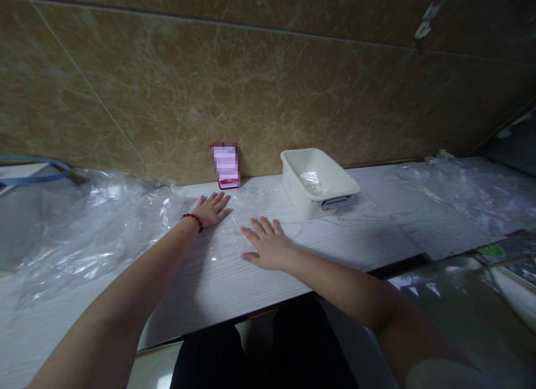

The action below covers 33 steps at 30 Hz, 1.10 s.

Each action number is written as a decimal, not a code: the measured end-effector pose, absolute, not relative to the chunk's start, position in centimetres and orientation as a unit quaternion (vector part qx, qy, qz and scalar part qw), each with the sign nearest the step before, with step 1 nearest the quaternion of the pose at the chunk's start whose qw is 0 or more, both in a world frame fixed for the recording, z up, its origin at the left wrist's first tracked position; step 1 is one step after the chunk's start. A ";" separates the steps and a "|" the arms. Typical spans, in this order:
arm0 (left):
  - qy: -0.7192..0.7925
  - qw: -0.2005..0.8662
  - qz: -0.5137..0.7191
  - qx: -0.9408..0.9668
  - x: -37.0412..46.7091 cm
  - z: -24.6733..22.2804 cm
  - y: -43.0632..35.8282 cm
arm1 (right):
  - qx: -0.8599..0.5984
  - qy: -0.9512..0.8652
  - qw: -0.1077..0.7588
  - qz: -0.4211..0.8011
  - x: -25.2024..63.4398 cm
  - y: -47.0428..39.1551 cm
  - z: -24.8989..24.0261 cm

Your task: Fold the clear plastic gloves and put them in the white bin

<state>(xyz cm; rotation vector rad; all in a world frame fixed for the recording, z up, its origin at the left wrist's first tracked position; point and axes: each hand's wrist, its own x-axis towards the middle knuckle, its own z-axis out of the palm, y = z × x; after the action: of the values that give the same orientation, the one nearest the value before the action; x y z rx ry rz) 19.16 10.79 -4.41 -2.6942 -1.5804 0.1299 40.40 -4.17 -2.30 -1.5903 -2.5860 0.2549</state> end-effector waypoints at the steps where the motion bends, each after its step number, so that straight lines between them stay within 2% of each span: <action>1: -0.511 0.010 0.042 -0.859 18.9 -4.5 11.0 | -0.510 -0.854 0.044 0.091 40.4 -4.7 -2.2; 15: -0.497 0.005 0.036 -0.867 19.0 -3.5 9.7 | -0.502 -0.858 0.023 0.106 40.4 -9.3 -1.7; 20: -0.494 0.040 -0.025 -0.868 20.4 -2.0 6.6 | -0.523 -0.845 0.086 0.072 41.6 -9.2 -1.1; 23: -0.401 0.013 -0.029 -0.916 20.4 -0.8 2.6 | -0.541 -0.833 0.109 0.043 43.6 -8.0 -0.7; 26: -0.368 -0.028 -0.050 -0.928 19.3 -0.4 -1.2 | -0.498 -0.860 0.104 0.038 45.1 -6.7 -0.8; 33: -0.434 -0.025 -0.131 -0.891 18.1 -3.3 -4.3 | -0.381 -0.920 0.090 -0.033 44.7 -4.7 -3.0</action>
<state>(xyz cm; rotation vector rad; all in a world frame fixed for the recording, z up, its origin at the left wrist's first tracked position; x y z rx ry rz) 18.09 -4.29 -3.35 -2.8431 -1.3866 -0.4197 44.69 -4.74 -3.05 -1.1336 -2.7351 -0.0986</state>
